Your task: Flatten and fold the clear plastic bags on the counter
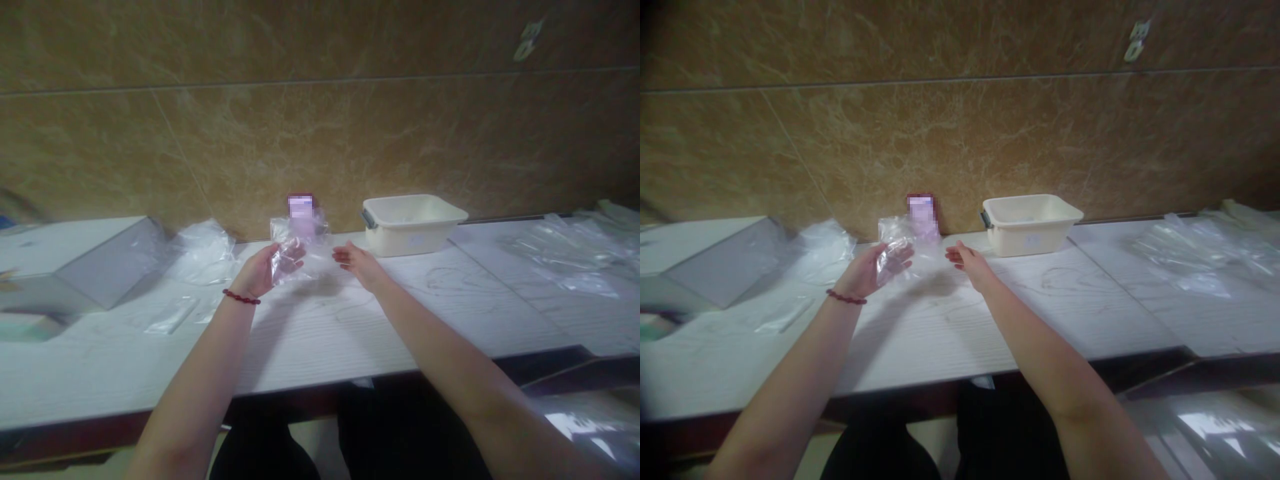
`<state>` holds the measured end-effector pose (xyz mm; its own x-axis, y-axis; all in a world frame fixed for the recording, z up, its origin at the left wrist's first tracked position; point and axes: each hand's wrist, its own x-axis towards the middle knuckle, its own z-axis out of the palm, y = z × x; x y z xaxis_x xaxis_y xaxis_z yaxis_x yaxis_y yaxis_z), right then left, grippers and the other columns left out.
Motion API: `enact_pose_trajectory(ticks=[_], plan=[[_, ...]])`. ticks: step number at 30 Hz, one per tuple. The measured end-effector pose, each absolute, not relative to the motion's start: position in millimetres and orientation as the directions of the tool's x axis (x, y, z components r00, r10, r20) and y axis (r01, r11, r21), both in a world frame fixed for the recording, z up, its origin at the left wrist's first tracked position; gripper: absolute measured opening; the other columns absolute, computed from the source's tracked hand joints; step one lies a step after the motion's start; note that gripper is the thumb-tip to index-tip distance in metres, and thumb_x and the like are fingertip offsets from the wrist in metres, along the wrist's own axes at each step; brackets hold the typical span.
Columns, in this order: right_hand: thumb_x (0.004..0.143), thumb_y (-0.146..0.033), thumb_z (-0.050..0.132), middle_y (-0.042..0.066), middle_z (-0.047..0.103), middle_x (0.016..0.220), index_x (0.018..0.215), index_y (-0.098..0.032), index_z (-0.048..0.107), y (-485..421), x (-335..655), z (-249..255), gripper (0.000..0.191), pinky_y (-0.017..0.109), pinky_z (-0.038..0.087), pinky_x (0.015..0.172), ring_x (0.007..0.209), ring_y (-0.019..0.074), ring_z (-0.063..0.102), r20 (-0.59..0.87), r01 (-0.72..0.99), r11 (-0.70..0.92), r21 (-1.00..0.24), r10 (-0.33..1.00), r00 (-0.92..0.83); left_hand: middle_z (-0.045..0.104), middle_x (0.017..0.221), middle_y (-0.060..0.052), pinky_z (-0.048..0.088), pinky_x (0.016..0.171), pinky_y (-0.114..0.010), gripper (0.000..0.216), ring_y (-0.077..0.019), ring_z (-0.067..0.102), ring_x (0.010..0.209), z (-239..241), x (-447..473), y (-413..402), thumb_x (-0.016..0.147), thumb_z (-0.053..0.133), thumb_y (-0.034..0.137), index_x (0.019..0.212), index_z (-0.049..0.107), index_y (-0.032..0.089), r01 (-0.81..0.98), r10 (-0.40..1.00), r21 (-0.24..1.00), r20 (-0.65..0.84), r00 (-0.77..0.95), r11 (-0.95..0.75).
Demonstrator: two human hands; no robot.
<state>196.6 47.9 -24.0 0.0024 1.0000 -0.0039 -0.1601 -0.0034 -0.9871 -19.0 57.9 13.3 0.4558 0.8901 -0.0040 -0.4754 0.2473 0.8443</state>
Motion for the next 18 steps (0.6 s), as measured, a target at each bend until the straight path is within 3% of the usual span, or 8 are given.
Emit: enact_pose_trajectory(ticks=[4,7,11,15,18], plan=[[0.077,-0.052,0.031,0.008,0.06,0.091,0.086,-0.016,0.057,42,198,-22,0.045,0.03,0.041,0.073,0.081,0.0138,0.056,-0.063,-0.273,-0.104,-0.957,0.986,-0.154,0.06,0.097,-0.01,0.037,0.086,-0.04,0.028,-0.0217,0.051,0.096,4,-11,55,0.079,0.036,0.021,0.093,0.056,0.009,-0.446,0.848,0.833,-0.052,0.527,0.328],[0.075,-0.044,0.043,0.008,0.061,0.089,0.092,-0.016,0.054,33,197,-17,0.035,0.03,0.043,0.073,0.077,0.0134,0.057,-0.044,-0.27,-0.104,-0.957,0.975,-0.217,0.06,0.096,-0.011,0.036,0.087,-0.04,0.025,-0.0213,0.052,0.096,-2,-6,54,0.078,0.037,0.018,0.093,0.056,0.01,-0.415,0.819,0.83,-0.085,0.567,0.373],[0.068,-0.024,0.058,0.006,0.062,0.081,0.09,-0.016,0.054,25,197,-13,0.023,0.028,0.045,0.07,0.069,0.0117,0.059,-0.024,-0.207,-0.07,-0.976,0.976,-0.218,0.06,0.097,-0.012,0.036,0.087,-0.04,0.025,-0.0218,0.052,0.096,-5,-2,52,0.079,0.037,0.019,0.093,0.055,0.01,-0.375,0.783,0.835,-0.103,0.613,0.403],[0.071,-0.019,0.055,0.003,0.062,0.074,0.089,-0.017,0.053,26,198,-16,0.018,0.024,0.047,0.06,0.061,0.0102,0.059,-0.036,-0.168,-0.067,-0.983,0.983,-0.181,0.059,0.1,-0.012,0.037,0.085,-0.04,0.027,-0.0234,0.052,0.096,-7,-1,52,0.078,0.039,0.023,0.095,0.055,0.01,-0.353,0.767,0.849,-0.092,0.635,0.394],[0.072,-0.018,0.053,0.003,0.061,0.073,0.09,-0.018,0.053,27,198,-18,0.018,0.02,0.047,0.053,0.059,0.0096,0.059,-0.048,-0.152,-0.075,-0.986,0.984,-0.172,0.058,0.101,-0.013,0.04,0.083,-0.037,0.026,-0.0229,0.053,0.094,-10,-3,54,0.074,0.045,0.014,0.098,0.054,0.009,-0.297,0.745,0.894,-0.06,0.664,0.336]])
